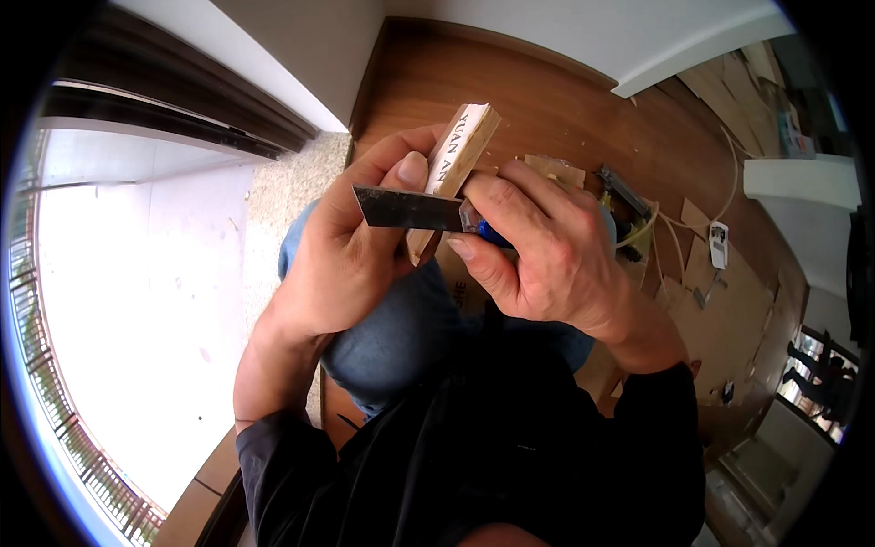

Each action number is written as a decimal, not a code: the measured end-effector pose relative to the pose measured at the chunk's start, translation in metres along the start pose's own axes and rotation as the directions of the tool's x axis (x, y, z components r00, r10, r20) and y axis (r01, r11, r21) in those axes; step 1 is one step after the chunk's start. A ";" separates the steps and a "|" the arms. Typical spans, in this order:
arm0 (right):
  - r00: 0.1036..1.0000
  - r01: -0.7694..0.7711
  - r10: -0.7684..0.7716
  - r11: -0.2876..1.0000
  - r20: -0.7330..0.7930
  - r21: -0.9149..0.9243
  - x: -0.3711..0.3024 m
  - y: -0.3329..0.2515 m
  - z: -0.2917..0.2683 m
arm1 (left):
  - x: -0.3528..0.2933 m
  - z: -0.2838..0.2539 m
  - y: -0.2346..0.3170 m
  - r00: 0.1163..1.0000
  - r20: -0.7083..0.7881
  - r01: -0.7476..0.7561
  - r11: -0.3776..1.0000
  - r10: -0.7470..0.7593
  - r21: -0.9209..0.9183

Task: The person trims a piece of wood using a utility knife and fits it into the bottom of a door frame, then secures it using a hammer and a nail gun.

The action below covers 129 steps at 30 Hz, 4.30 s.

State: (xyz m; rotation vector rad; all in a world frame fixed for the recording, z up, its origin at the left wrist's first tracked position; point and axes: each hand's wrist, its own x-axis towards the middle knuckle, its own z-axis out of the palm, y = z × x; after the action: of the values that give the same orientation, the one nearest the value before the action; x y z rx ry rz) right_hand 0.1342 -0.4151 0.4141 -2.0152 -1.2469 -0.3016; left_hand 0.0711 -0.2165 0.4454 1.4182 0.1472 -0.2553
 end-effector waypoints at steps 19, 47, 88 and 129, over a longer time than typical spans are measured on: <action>1.000 0.014 -0.014 1.000 -0.016 -0.006 -0.007 0.004 0.003 | 0.006 0.002 -0.005 0.995 -0.092 -0.045 0.998 0.050 0.048; 0.998 -0.044 0.043 0.999 0.048 0.007 -0.006 -0.004 0.004 | 0.001 -0.001 -0.002 0.998 0.009 -0.060 0.997 0.060 0.037; 0.986 -0.166 0.165 0.985 -0.012 -0.045 -0.010 0.011 -0.008 | 0.000 0.002 -0.004 0.999 0.005 -0.038 0.992 0.038 0.119; 0.693 -0.398 0.618 0.756 0.370 -0.519 -0.163 0.195 0.140 | 0.096 -0.245 -0.253 0.919 -0.392 0.302 0.544 0.054 0.783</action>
State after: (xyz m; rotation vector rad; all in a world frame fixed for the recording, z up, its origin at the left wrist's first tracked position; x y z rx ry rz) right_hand 0.1934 -0.4787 0.1373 -2.8498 -0.8682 0.3362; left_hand 0.1102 -0.0161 0.1427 2.4425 0.5023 -0.1684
